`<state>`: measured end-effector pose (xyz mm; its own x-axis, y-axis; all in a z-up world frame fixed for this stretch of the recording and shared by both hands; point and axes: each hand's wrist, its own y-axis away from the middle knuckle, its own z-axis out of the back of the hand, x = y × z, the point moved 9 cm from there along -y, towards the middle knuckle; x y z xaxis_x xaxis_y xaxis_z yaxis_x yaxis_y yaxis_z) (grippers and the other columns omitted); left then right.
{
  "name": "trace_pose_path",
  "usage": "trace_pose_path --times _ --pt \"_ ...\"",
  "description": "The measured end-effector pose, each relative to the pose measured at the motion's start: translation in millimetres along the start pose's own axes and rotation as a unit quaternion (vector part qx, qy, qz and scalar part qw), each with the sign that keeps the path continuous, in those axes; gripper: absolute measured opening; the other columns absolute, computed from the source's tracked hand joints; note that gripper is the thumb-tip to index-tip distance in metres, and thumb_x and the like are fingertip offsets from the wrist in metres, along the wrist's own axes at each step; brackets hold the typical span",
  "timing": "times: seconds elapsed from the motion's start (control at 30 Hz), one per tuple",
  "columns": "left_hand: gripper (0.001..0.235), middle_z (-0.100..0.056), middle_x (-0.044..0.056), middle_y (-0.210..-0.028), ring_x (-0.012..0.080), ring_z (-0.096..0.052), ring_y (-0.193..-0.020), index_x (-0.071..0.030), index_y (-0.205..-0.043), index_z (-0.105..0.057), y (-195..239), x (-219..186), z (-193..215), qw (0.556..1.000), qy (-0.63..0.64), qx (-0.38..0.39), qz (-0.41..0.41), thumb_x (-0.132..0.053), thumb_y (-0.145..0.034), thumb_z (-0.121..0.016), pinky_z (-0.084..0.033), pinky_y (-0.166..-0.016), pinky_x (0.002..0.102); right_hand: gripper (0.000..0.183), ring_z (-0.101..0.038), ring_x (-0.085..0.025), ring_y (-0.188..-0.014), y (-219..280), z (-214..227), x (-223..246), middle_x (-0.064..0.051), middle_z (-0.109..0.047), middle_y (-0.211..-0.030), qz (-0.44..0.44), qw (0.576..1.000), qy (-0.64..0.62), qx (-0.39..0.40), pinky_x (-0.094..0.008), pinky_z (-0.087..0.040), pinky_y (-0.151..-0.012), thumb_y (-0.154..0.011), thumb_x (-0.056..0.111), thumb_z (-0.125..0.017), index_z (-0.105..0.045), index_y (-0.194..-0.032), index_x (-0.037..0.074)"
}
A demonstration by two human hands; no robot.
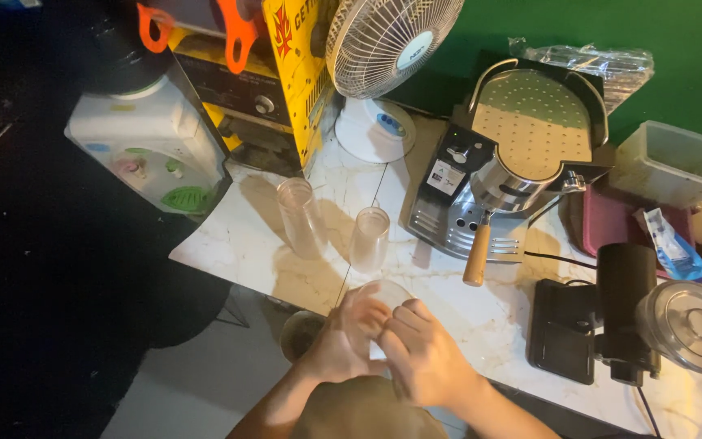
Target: Cleaning and wiping glass cups with a tissue at a coffee shop counter.
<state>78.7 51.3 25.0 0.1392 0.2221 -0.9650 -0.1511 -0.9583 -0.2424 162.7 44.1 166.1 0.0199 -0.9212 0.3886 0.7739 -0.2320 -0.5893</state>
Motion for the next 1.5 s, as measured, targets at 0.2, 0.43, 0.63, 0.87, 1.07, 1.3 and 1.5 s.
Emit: trace_pose_path --times 0.2,0.43,0.63,0.87,1.07,1.3,1.5 --pt "0.105 -0.067 0.008 -0.112 0.0168 -0.062 -0.093 -0.008 -0.151 -0.040 -6.0 -6.1 21.2 0.994 -0.076 -0.055 -0.052 -0.004 -0.060 -0.093 -0.054 -0.084 0.030 0.013 -0.045 -0.027 -0.070 6.0 -8.2 -13.7 -0.010 -0.051 -0.077 -0.024 0.996 0.083 -0.010 -0.039 -0.043 -0.082 -0.078 0.009 -0.061 -0.054 -0.087 0.003" --pt "0.104 -0.061 0.012 -0.133 0.0236 -0.065 -0.097 -0.006 -0.147 -0.043 1.9 13.4 10.5 0.986 0.135 0.096 -0.005 0.005 -0.051 -0.082 -0.057 -0.082 0.036 0.002 -0.045 -0.029 -0.068 5.1 -6.0 -3.3 -0.012 -0.054 -0.078 0.072 0.992 -0.103 0.010 -0.040 -0.042 -0.079 -0.085 0.003 -0.053 -0.055 -0.085 0.003" --pt "0.106 -0.065 0.016 -0.121 0.0256 -0.067 -0.102 0.000 -0.148 -0.033 -4.1 -7.0 13.4 0.993 -0.066 -0.008 -0.094 -0.008 -0.057 -0.088 -0.058 -0.090 0.037 0.015 -0.045 -0.028 -0.072 -2.3 -12.8 15.8 -0.012 -0.052 -0.082 -0.013 0.994 0.105 -0.009 -0.040 -0.042 -0.078 -0.084 0.014 -0.058 -0.057 -0.090 0.001" --pt "0.095 -0.067 0.013 -0.117 0.0227 -0.066 -0.097 -0.008 -0.148 -0.041 2.7 -1.6 21.9 0.994 -0.075 -0.027 -0.069 -0.005 -0.064 -0.084 -0.056 -0.090 0.036 0.010 -0.052 -0.031 -0.076 9.7 -10.8 -11.2 -0.013 -0.056 -0.084 0.026 1.000 0.011 0.006 -0.040 -0.043 -0.082 -0.079 0.004 -0.057 -0.055 -0.089 0.002" --pt "0.102 -0.067 0.014 -0.118 0.0216 -0.064 -0.095 -0.011 -0.156 -0.035 -1.4 -11.8 -4.1 0.946 0.285 0.153 -0.020 0.013 -0.065 -0.073 -0.052 -0.084 0.031 0.011 -0.041 -0.028 -0.068 9.2 -4.1 -16.5 -0.010 -0.050 -0.075 0.067 0.991 -0.118 0.015 -0.042 -0.041 -0.082 -0.086 0.005 -0.061 -0.052 -0.080 0.006" --pt "0.114 -0.034 0.020 -0.161 0.0344 -0.045 -0.144 -0.004 -0.157 -0.021 -10.5 2.8 12.9 0.982 -0.108 -0.106 -0.112 -0.008 -0.066 -0.089 -0.037 -0.124 0.047 0.017 -0.046 -0.028 -0.068 6.6 -9.7 -34.3 -0.008 -0.049 -0.075 0.025 0.997 0.075 -0.015 -0.039 -0.043 -0.076 -0.068 0.005 -0.062 -0.055 -0.083 0.006" --pt "0.119 -0.063 0.020 -0.125 0.0311 -0.067 -0.109 0.005 -0.151 -0.029 -6.6 14.2 22.7 0.955 -0.155 -0.186 -0.171 -0.017 -0.055 -0.097 -0.055 -0.099 0.044 0.043 -0.044 -0.027 -0.052 -2.8 -2.5 -11.7 -0.006 -0.037 -0.065 0.095 0.980 0.124 -0.124 -0.040 -0.044 -0.058 -0.108 0.030 -0.041 -0.048 -0.073 0.007"
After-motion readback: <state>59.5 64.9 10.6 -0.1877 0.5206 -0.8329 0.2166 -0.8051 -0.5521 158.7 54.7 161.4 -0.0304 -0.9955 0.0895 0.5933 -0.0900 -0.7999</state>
